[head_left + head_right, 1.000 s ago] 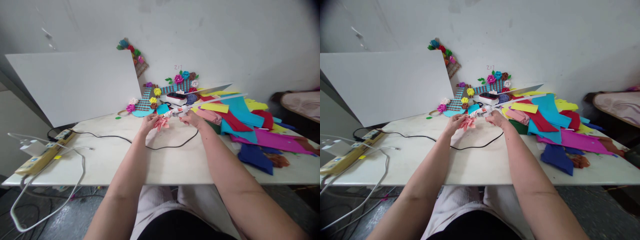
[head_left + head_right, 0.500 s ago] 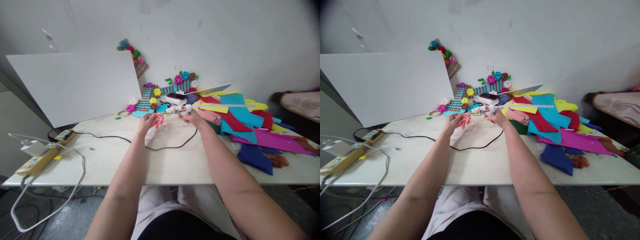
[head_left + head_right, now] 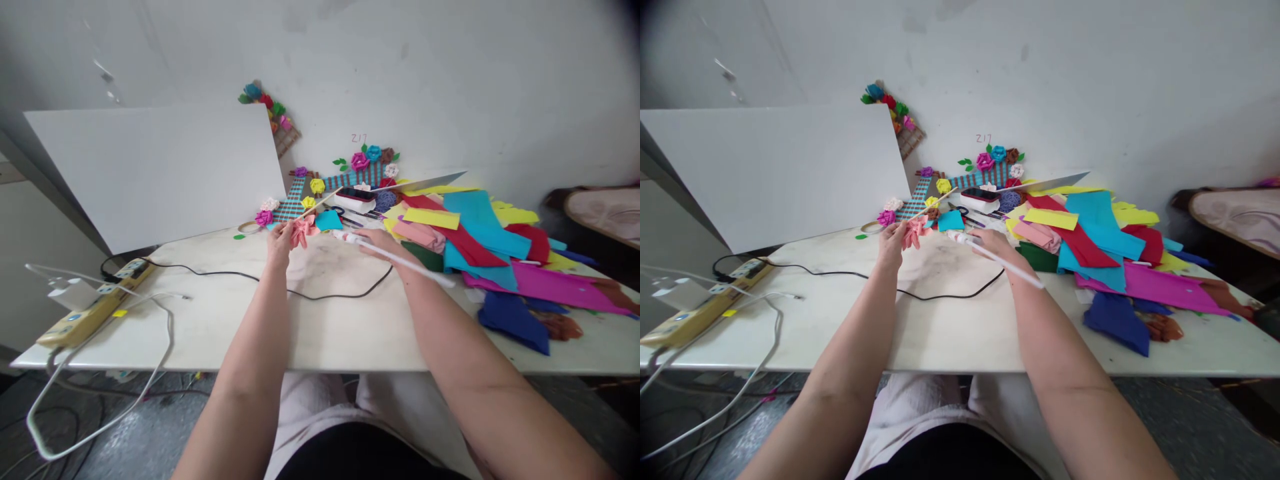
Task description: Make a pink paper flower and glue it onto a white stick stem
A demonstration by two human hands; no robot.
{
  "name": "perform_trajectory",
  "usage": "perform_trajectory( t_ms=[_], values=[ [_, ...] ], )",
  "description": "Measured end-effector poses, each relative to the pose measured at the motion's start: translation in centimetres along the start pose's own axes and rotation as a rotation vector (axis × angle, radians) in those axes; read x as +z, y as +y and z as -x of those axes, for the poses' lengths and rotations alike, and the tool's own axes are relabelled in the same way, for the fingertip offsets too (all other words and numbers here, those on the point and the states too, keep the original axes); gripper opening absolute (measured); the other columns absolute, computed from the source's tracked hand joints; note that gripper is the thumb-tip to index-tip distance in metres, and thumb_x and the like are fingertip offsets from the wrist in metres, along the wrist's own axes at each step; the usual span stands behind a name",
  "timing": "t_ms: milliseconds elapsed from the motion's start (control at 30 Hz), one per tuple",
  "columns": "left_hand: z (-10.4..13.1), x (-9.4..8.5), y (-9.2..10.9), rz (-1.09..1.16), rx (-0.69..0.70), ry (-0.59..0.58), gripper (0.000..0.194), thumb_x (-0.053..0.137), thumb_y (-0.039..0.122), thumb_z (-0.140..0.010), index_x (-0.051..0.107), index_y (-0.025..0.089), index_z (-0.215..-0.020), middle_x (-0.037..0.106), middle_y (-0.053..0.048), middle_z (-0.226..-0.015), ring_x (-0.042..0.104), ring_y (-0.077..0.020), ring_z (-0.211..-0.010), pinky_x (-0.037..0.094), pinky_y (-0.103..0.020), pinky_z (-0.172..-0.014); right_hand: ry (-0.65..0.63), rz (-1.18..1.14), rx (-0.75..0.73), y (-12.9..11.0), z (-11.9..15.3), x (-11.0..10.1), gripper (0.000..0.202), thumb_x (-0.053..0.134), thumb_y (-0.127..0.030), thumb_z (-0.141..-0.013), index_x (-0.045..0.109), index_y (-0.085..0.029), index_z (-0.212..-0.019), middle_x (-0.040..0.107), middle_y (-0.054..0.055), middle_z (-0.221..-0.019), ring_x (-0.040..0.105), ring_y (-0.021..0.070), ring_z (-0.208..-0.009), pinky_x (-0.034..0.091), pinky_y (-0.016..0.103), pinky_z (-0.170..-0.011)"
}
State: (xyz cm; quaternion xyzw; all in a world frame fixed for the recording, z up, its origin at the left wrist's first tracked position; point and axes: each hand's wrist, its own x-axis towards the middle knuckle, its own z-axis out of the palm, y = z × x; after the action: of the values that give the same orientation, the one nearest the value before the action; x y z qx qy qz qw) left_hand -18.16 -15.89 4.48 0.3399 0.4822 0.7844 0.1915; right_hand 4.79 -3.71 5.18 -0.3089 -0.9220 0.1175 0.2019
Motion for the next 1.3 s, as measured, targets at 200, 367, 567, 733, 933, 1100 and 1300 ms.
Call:
perform_trajectory(
  t_ms=[200, 367, 567, 733, 933, 1100, 1300],
  values=[
    [0.5, 0.6, -0.2, 0.051, -0.015, -0.126, 0.037, 0.078, 0.045, -0.063, 0.059, 0.014, -0.064, 0.053, 0.002, -0.052, 0.044, -0.0051, -0.044, 0.03, -0.019, -0.042, -0.165, 0.179, -0.032, -1.3, -0.6, 2.7, 0.059, 0.055, -0.026, -0.08, 0.046, -0.024, -0.139, 0.059, 0.008, -0.133, 0.056, 0.026, -0.117, 0.045, 0.033, -0.093],
    [1.0, 0.9, -0.5, 0.016, -0.058, -0.249, 0.04, 0.078, 0.049, -0.062, 0.059, 0.014, -0.065, 0.051, 0.003, -0.05, 0.041, -0.0054, -0.042, 0.027, -0.021, -0.041, -0.193, 0.282, -0.066, -1.6, -0.6, 3.8, 0.05, 0.047, -0.026, -0.088, 0.048, -0.019, -0.137, 0.059, 0.014, -0.126, 0.056, 0.0255, -0.115, 0.043, 0.032, -0.094],
    [1.3, 0.8, -0.6, -0.057, -0.083, -0.313, 0.042, 0.076, 0.052, -0.062, 0.059, 0.014, -0.066, 0.052, 0.002, -0.052, 0.041, -0.006, -0.043, 0.026, -0.022, -0.042, -0.06, 0.379, -0.157, -2.4, 0.2, 2.5, 0.042, 0.057, -0.024, -0.077, 0.067, -0.023, -0.118, 0.065, 0.013, -0.112, 0.056, 0.0294, -0.108, 0.043, 0.037, -0.087],
    [1.5, 1.0, -0.4, -0.113, -0.107, -0.335, 0.043, 0.076, 0.053, -0.06, 0.059, 0.015, -0.065, 0.051, 0.002, -0.05, 0.039, -0.0062, -0.042, 0.025, -0.022, -0.042, 0.231, 0.322, -0.171, -3.4, 0.5, 1.6, 0.026, 0.051, -0.027, -0.081, 0.073, -0.015, -0.087, 0.068, 0.012, -0.091, 0.057, 0.0245, -0.089, 0.041, 0.033, -0.072],
    [1.8, 1.2, 0.0, -0.113, -0.11, -0.388, 0.039, 0.079, 0.047, -0.058, 0.064, 0.013, -0.071, 0.061, -0.002, -0.061, 0.052, -0.0097, -0.055, 0.038, -0.022, -0.053, 0.553, 0.298, -0.272, -4.1, 0.1, 1.2, 0.032, 0.043, -0.029, -0.088, 0.07, -0.014, -0.095, 0.063, 0.013, -0.094, 0.049, 0.0255, -0.09, 0.036, 0.036, -0.078],
    [1.7, 1.1, -0.5, -0.124, -0.104, -0.455, 0.034, 0.078, 0.041, -0.06, 0.065, 0.013, -0.073, 0.065, -0.004, -0.07, 0.057, -0.0112, -0.06, 0.043, -0.023, -0.059, 0.463, 0.265, -0.252, -3.5, -0.4, 1.4, 0.034, 0.041, -0.034, -0.092, 0.07, -0.018, -0.097, 0.065, 0.011, -0.101, 0.05, 0.0244, -0.094, 0.035, 0.037, -0.084],
    [1.6, 1.1, -1.0, -0.162, -0.078, -0.512, 0.027, 0.075, 0.036, -0.064, 0.067, 0.013, -0.075, 0.067, -0.005, -0.077, 0.059, -0.0132, -0.068, 0.045, -0.025, -0.065, 0.227, 0.047, -0.187, -3.1, -0.3, 1.5, 0.031, 0.046, -0.034, -0.092, 0.07, -0.026, -0.11, 0.071, 0.004, -0.11, 0.063, 0.0203, -0.098, 0.044, 0.03, -0.08]
  ],
)
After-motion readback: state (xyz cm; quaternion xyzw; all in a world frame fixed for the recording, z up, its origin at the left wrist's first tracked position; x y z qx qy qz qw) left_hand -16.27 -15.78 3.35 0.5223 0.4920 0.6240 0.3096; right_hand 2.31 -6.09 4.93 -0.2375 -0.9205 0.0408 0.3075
